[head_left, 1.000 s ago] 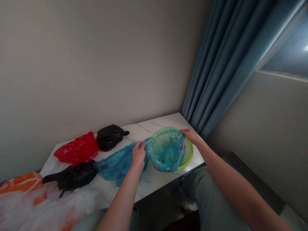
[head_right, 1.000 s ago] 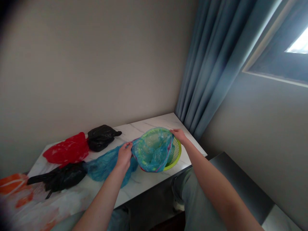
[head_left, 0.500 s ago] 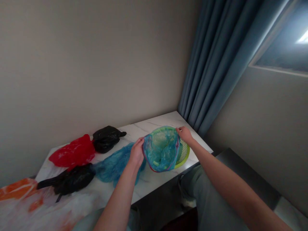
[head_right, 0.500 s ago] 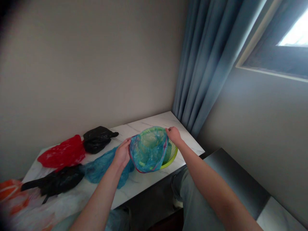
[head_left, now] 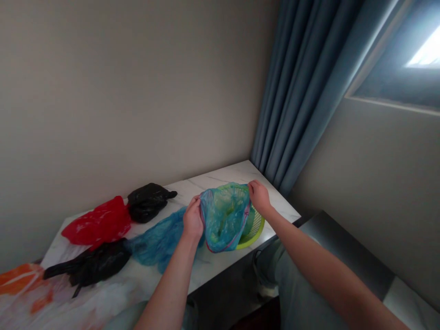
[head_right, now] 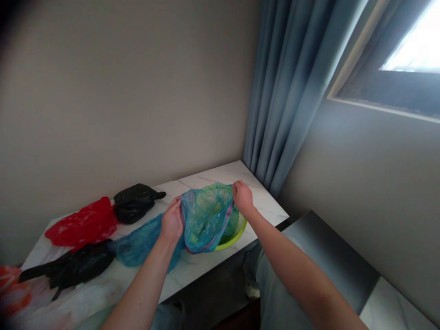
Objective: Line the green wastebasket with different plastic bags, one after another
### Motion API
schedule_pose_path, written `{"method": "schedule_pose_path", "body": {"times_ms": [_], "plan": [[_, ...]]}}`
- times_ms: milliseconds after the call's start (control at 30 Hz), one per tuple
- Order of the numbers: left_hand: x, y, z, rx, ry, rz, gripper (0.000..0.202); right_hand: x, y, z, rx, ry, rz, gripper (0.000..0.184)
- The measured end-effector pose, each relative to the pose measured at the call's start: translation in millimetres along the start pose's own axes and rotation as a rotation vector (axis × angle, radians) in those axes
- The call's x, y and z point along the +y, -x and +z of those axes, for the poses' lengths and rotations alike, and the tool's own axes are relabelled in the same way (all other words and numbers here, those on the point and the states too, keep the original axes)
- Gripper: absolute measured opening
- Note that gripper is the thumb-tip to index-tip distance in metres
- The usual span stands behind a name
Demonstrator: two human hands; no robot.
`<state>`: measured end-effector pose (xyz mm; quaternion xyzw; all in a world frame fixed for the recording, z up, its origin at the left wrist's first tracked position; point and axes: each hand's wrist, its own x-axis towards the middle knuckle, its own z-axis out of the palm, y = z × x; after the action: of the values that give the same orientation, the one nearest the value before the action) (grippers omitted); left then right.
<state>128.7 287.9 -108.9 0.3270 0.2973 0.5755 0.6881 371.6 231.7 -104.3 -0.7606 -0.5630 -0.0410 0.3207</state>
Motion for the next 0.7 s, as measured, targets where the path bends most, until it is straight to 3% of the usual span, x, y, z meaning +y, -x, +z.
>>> {"method": "schedule_pose_path", "body": {"times_ms": [167,267,400,533,700], "plan": [[-7.6,11.6,3.0,-0.118,-0.217,0.023,0.011,-4.4,-0.4,4.4,-0.061,-0.133,-0.186,0.029],[-7.0,16.9,4.4,-0.033,-0.374,0.187,0.010,-3.9,-0.2,6.6,-0.087,-0.314,-0.176,0.028],[-3.1,14.0,1.4,0.123,-0.503,0.315,0.013,-0.5,-1.0,9.5,-0.018,-0.482,-0.019,0.030],[-3.0,2.4,-3.4,0.089,-0.529,0.256,0.018,2.1,0.7,10.8,0.020,-0.453,0.119,0.029],[-6.0,-4.4,-2.9,-0.018,-0.455,0.103,0.040,2.0,10.4,1.1,0.014,-0.325,0.206,0.026]]}}
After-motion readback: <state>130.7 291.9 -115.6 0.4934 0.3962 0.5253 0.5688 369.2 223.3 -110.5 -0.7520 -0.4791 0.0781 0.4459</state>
